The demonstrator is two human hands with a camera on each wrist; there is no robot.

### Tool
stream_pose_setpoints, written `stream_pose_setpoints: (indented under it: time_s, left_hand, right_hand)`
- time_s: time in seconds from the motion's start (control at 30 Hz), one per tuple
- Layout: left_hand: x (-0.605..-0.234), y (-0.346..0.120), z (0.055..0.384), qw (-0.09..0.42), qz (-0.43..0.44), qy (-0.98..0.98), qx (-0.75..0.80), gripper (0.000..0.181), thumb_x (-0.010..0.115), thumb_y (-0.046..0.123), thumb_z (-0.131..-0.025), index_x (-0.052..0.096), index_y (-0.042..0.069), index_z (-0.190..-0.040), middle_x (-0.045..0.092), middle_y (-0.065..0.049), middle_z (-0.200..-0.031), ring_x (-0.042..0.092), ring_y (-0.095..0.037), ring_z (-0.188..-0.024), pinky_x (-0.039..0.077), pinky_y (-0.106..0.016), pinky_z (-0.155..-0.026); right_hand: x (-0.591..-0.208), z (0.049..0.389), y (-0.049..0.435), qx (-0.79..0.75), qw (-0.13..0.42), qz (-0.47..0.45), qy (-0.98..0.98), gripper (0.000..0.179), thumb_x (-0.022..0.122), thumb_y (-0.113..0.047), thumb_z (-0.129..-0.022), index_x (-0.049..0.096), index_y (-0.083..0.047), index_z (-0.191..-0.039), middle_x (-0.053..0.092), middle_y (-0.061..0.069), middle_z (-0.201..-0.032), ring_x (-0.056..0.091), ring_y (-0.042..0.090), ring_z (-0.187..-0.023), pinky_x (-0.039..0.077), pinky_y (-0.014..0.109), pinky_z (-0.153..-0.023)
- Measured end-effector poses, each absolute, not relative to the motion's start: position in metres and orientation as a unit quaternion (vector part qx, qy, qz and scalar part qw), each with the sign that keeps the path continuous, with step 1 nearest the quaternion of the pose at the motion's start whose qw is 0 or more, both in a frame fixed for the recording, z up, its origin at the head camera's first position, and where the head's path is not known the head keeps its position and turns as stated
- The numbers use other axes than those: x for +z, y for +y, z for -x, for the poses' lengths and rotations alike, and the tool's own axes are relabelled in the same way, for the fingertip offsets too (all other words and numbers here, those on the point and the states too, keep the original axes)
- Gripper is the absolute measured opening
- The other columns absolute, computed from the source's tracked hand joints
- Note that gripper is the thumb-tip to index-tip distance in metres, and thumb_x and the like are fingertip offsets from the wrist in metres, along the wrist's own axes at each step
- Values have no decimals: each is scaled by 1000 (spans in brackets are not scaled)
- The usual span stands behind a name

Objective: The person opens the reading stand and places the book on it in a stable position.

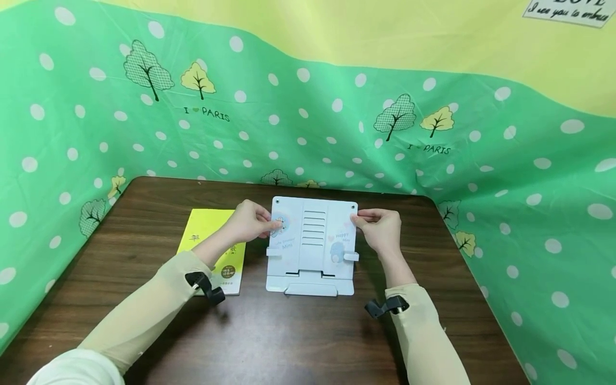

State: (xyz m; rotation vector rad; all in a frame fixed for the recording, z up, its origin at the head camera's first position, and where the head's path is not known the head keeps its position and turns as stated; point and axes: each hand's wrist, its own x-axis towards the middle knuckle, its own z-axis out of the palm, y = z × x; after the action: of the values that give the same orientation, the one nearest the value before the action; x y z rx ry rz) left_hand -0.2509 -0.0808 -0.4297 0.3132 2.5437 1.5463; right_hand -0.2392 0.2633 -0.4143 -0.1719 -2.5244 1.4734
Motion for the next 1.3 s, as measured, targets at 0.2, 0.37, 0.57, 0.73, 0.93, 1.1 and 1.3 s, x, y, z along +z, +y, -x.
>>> stream_pose_setpoints:
  time_s: [0.2, 0.37, 0.57, 0.73, 0.93, 1.1, 1.3]
  left_hand:
    - [-423, -98, 251, 86, -105, 828, 544, 19, 86, 20, -93, 80, 2, -90, 77, -7, -76, 77, -40, -83, 64, -52, -76]
    - [-416, -115, 247, 98, -89, 828, 545, 19, 86, 20, -93, 80, 2, -93, 77, -9, -80, 77, -42, -88, 63, -53, -81]
    - [-409, -137, 238, 136, -93, 842, 514, 25, 85, 27, -94, 81, 3, -100, 79, -11, -89, 77, -38, -93, 64, -45, -78]
    - [-406, -162, 229, 166, -85, 838, 512, 34, 83, 29, -95, 78, -1, -112, 78, -20, -106, 77, -35, -98, 63, -46, -83]
    - [-409, -189, 224, 175, -42, 837, 516, 38, 82, 27, -97, 75, -4, -117, 77, -22, -111, 76, -35, -103, 61, -50, -89]
    - [-413, -208, 218, 172, -18, 842, 511, 41, 81, 28, -97, 74, -5, -120, 77, -20, -109, 75, -38, -105, 61, -49, -90]
    - [-420, -229, 210, 169, -3, 841, 515, 45, 79, 27, -99, 71, -9, -124, 76, -23, -113, 75, -37, -106, 61, -49, -91]
  right_hand:
    - [-407, 233, 265, 449, 144, 37, -881, 26, 88, -18, -90, 80, 2, -106, 77, 17, -95, 74, 14, -71, 59, 20, -63]
    - [-401, 226, 261, 461, 146, 20, -875, 32, 90, -23, -89, 80, 3, -104, 77, 18, -92, 76, 20, -70, 60, 23, -62]
    - [-394, 213, 246, 523, 82, -4, -849, 34, 88, -20, -91, 78, 8, -107, 77, 21, -94, 78, 32, -81, 64, 36, -71]
    - [-390, 204, 227, 558, 9, -22, -830, 38, 87, -16, -91, 74, 12, -114, 77, 23, -98, 79, 31, -86, 64, 37, -75]
    - [-392, 198, 200, 570, -49, -36, -820, 38, 86, -14, -91, 74, 10, -118, 78, 20, -103, 79, 34, -89, 63, 34, -79]
    - [-396, 195, 176, 580, -76, -51, -809, 37, 84, -11, -93, 73, 12, -120, 78, 20, -104, 78, 35, -91, 63, 36, -83]
    - [-399, 191, 152, 593, -103, -65, -796, 38, 82, -10, -93, 72, 11, -123, 78, 21, -106, 77, 38, -96, 62, 40, -87]
